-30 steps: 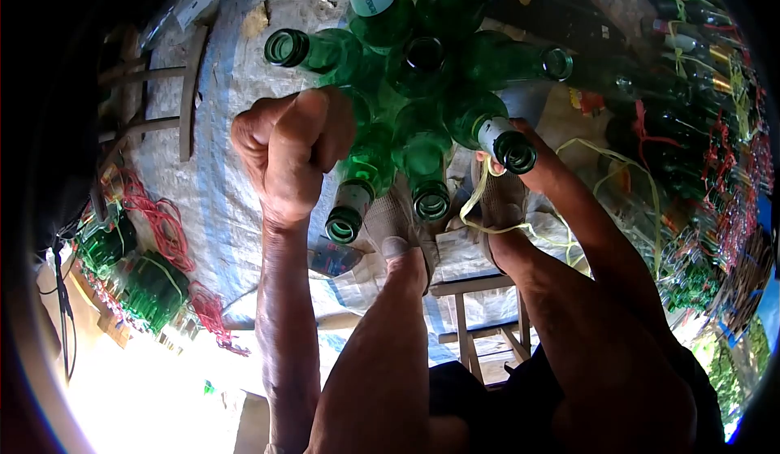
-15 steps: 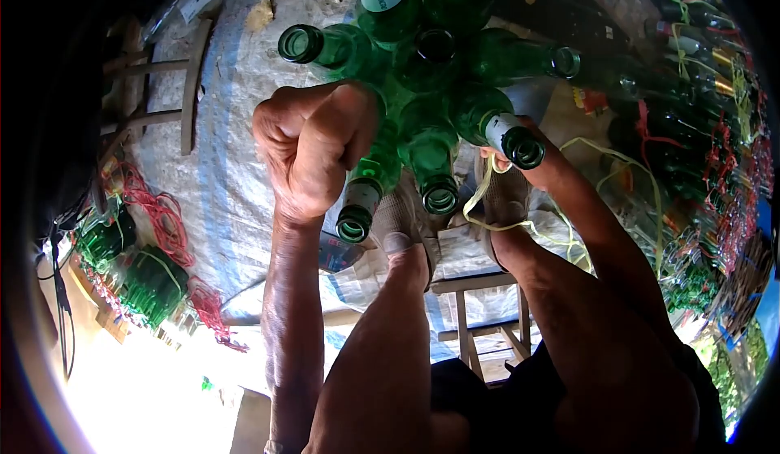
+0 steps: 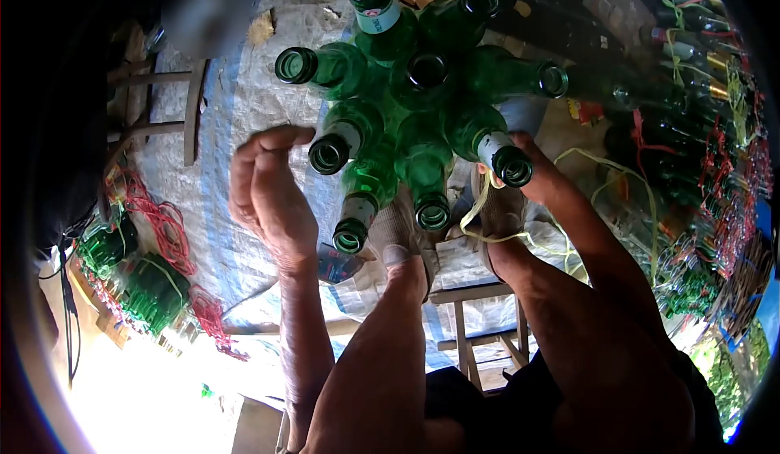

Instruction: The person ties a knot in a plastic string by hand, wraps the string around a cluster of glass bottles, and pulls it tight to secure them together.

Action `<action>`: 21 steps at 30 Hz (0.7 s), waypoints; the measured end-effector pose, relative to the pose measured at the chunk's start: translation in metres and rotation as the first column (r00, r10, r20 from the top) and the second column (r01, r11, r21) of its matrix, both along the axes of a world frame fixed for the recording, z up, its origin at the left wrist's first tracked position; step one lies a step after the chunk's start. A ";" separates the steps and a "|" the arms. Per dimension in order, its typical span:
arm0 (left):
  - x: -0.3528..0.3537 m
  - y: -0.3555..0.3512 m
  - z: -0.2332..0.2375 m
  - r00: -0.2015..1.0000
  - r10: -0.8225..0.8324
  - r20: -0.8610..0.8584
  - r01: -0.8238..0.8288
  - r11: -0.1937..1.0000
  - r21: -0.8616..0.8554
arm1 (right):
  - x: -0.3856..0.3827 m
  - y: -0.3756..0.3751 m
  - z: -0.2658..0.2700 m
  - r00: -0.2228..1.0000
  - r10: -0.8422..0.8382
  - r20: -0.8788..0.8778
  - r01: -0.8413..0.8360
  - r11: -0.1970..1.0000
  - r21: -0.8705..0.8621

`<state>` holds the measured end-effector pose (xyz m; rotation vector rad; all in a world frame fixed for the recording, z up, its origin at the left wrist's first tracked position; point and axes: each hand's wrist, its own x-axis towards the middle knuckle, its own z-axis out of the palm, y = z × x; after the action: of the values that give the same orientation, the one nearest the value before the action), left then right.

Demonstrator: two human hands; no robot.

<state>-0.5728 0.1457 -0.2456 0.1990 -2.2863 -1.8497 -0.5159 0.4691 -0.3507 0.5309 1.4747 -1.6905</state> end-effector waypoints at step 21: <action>0.140 0.041 -0.170 0.656 -0.599 0.460 -0.112 0.525 0.844 | 0.004 -0.017 0.020 0.815 0.240 -0.528 -0.016 0.920 0.393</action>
<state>-0.4329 0.1870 -0.4161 0.8961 -1.4981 -3.4372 -0.5118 0.4524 -0.3303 0.0955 2.2412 -1.5281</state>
